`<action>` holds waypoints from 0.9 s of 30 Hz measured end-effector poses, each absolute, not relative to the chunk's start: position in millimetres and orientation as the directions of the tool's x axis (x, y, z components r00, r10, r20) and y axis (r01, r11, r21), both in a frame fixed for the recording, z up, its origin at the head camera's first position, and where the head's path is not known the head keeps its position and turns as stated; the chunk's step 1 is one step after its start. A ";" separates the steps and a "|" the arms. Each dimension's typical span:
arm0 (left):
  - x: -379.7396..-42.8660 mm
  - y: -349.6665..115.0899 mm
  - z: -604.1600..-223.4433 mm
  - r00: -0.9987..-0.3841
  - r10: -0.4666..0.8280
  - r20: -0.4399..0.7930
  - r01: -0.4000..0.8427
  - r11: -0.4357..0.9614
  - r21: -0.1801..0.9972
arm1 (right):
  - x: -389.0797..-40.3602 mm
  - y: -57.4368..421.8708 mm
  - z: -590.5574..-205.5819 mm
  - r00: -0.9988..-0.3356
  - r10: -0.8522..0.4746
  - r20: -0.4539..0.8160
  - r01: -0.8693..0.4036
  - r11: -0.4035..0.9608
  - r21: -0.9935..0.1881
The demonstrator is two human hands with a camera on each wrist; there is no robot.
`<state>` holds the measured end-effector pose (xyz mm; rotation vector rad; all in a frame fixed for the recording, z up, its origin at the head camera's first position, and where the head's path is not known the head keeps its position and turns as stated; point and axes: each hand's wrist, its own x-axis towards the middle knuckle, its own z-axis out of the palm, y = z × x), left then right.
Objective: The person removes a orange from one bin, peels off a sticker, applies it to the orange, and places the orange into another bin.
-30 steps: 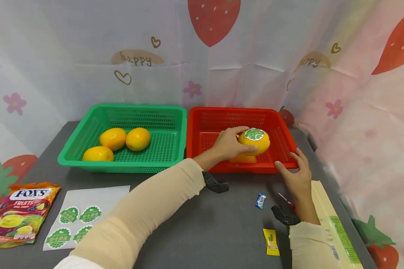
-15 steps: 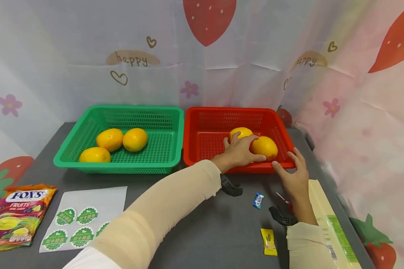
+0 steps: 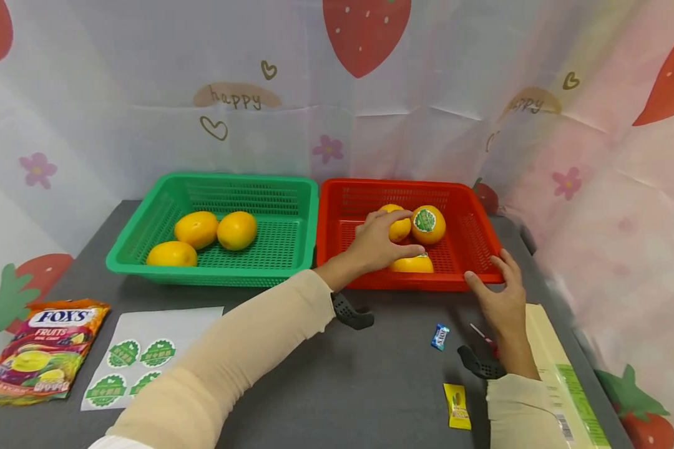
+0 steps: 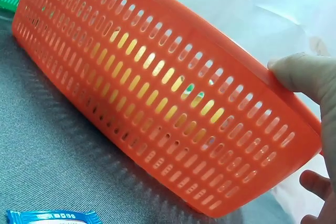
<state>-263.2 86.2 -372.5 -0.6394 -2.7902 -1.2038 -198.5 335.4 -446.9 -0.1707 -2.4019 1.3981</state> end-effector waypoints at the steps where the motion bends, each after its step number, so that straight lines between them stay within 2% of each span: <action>1: -262.3 78.6 -370.1 -0.915 0.346 0.206 0.384 0.597 0.704 | -198.3 335.8 -446.9 -0.931 0.279 0.237 -0.069 0.500 -0.863; 11: -251.2 7.6 -363.7 -0.913 0.278 0.300 0.401 0.467 0.788 | -196.1 342.4 -445.9 -0.925 0.299 0.234 -0.059 0.495 -0.867; 18: -235.7 -33.9 -363.4 -0.891 0.260 0.373 0.453 0.443 0.774 | -197.3 341.1 -447.8 -0.925 0.295 0.240 -0.067 0.494 -0.867; 27: -214.6 -112.3 -363.1 -0.835 0.184 0.518 0.542 0.439 0.717 | -198.9 332.5 -449.1 -0.921 0.295 0.255 -0.081 0.496 -0.864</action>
